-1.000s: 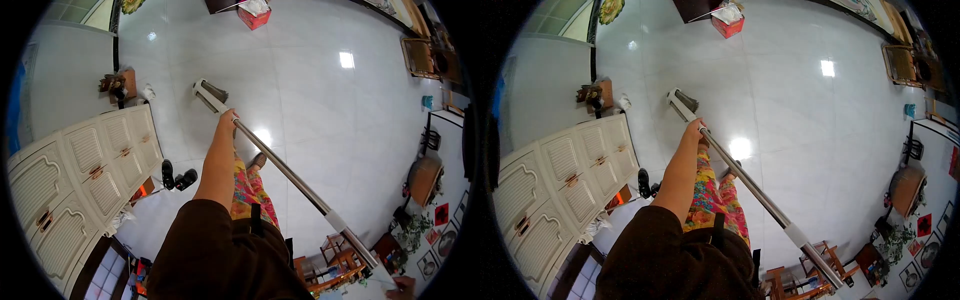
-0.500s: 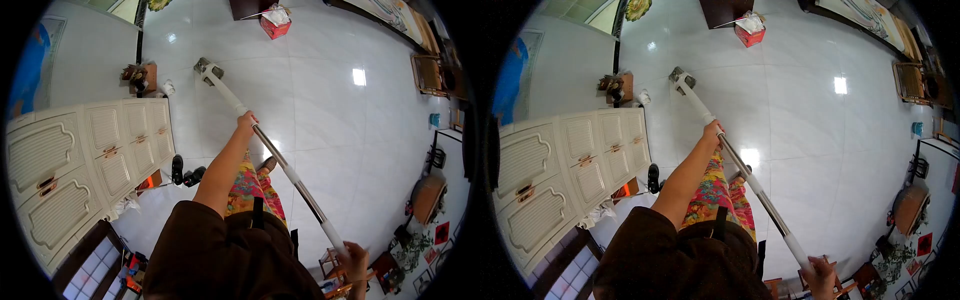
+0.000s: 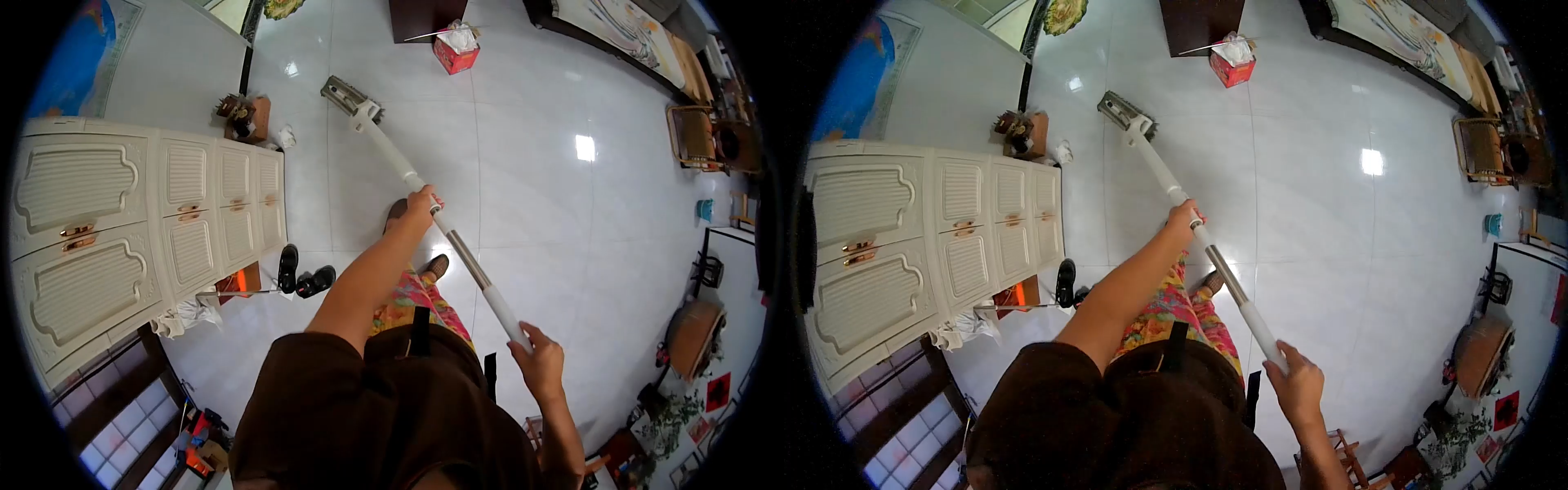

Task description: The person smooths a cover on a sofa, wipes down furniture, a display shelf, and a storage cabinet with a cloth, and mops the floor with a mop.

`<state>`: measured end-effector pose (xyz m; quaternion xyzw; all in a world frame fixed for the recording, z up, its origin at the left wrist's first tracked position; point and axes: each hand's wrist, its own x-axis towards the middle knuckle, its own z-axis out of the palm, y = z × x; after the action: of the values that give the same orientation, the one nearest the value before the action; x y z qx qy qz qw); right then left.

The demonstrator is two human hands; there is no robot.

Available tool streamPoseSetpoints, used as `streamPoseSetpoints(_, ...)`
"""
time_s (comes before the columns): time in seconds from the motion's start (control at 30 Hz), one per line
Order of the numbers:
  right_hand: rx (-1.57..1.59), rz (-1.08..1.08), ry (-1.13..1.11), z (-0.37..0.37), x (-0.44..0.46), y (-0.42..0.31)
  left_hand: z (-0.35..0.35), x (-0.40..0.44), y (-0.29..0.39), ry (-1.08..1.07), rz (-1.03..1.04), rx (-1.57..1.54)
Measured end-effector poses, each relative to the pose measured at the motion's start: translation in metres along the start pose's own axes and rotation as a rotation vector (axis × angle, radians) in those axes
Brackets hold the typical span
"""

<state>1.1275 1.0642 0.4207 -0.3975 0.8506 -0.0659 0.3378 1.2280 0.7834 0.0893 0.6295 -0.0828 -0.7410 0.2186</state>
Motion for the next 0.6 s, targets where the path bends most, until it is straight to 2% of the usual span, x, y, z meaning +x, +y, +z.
streamPoseSetpoints(0.07,-0.093,-0.162,0.011,0.008,0.003,0.006,-0.005,-0.012,-0.003,0.063,0.002,0.355)
streamPoseSetpoints(0.17,-0.305,-0.196,-0.032,0.009,0.009,0.010,-0.021,0.000,-0.027,-0.084,0.575,1.282)
streamPoseSetpoints(0.27,-0.477,-0.271,-0.040,-0.011,-0.009,0.023,-0.031,-0.054,-0.031,-0.241,1.308,1.582)
streamPoseSetpoints(0.33,-0.559,-0.332,-0.039,-0.038,-0.029,0.041,-0.030,-0.071,-0.050,-0.563,1.605,1.544)
streamPoseSetpoints(0.4,-0.653,-0.345,-0.009,-0.070,-0.052,0.066,-0.006,-0.088,-0.075,-0.904,1.335,1.515)
streamPoseSetpoints(0.47,-0.726,-0.320,-0.008,-0.104,-0.074,0.068,0.028,-0.116,-0.088,-1.156,1.130,1.544)
streamPoseSetpoints(0.53,-0.624,-0.195,0.003,-0.125,-0.089,0.063,0.062,-0.127,-0.126,-1.147,1.026,1.680)
streamPoseSetpoints(0.57,-0.435,-0.118,0.044,-0.134,-0.092,0.066,0.071,-0.130,-0.133,-1.163,1.053,1.685)
streamPoseSetpoints(0.6,-0.301,-0.132,0.071,-0.140,-0.096,0.089,0.077,-0.133,-0.136,-1.181,1.080,1.691)
